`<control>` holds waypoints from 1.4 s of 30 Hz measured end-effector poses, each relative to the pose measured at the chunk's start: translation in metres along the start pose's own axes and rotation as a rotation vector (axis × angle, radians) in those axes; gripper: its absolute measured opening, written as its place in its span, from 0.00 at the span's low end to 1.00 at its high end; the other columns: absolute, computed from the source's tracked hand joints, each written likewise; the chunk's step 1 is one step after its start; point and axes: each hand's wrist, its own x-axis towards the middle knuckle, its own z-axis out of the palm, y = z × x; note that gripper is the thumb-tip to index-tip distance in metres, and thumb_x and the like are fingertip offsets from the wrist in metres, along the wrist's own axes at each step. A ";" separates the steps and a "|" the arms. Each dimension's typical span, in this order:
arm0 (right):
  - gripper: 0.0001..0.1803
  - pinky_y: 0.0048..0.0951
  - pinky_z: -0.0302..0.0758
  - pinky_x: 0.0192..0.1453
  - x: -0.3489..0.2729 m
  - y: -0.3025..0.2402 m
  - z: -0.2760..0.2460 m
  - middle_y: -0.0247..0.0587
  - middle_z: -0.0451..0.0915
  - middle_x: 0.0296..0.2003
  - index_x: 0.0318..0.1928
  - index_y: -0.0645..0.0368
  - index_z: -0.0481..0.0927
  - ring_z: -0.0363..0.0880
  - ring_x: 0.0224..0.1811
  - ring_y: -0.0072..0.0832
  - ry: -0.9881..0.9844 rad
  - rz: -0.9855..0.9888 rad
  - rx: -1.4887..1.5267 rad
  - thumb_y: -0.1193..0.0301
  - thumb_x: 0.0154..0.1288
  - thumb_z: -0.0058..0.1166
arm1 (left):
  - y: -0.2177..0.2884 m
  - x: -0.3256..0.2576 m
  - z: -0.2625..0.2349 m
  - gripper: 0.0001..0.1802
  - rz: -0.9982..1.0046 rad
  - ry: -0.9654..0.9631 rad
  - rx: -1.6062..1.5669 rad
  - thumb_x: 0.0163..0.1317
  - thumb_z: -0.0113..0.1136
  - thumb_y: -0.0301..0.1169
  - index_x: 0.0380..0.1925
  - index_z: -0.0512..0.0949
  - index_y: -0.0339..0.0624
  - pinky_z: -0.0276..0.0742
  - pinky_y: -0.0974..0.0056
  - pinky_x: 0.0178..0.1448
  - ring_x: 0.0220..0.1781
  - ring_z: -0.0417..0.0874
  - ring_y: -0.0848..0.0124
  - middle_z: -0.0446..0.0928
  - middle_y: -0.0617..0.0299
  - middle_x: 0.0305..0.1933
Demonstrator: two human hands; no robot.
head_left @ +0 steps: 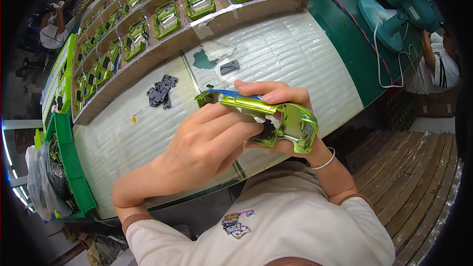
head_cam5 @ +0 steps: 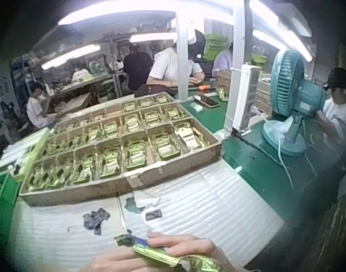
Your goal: The person assembles small green toy car bodies by hand. They pick up a car body, insert a small black component into the interior, and place the finished unit into a cardboard tray. This process is repeated for multiple units throughout the clip.
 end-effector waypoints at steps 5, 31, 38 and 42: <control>0.32 0.38 0.69 0.57 0.000 0.003 -0.001 0.52 0.72 0.49 0.49 0.58 0.65 0.71 0.54 0.41 -0.020 -0.016 0.037 0.75 0.42 0.68 | 0.005 0.002 -0.005 0.12 -0.126 0.012 -0.143 0.40 0.66 0.21 0.29 0.79 0.38 0.74 0.63 0.38 0.35 0.79 0.61 0.79 0.57 0.33; 0.28 0.36 0.71 0.55 0.001 -0.001 0.002 0.53 0.73 0.47 0.47 0.58 0.66 0.72 0.53 0.41 -0.025 -0.054 0.032 0.74 0.45 0.66 | -0.015 -0.002 -0.013 0.22 0.065 -0.212 -0.147 0.35 0.58 0.17 0.36 0.77 0.43 0.73 0.62 0.39 0.39 0.75 0.62 0.76 0.63 0.41; 0.32 0.33 0.72 0.54 0.002 -0.003 0.001 0.52 0.74 0.46 0.47 0.58 0.65 0.73 0.51 0.38 0.017 -0.014 0.009 0.72 0.41 0.69 | -0.011 -0.003 0.001 0.19 0.124 -0.025 -0.035 0.30 0.60 0.23 0.31 0.78 0.41 0.73 0.64 0.32 0.34 0.76 0.65 0.76 0.63 0.33; 0.34 0.32 0.73 0.52 0.003 -0.003 0.001 0.52 0.74 0.45 0.46 0.57 0.65 0.74 0.50 0.37 0.005 -0.041 -0.017 0.71 0.38 0.71 | -0.015 -0.004 0.013 0.16 0.150 0.122 -0.035 0.29 0.60 0.26 0.27 0.78 0.42 0.71 0.67 0.28 0.27 0.76 0.68 0.75 0.64 0.27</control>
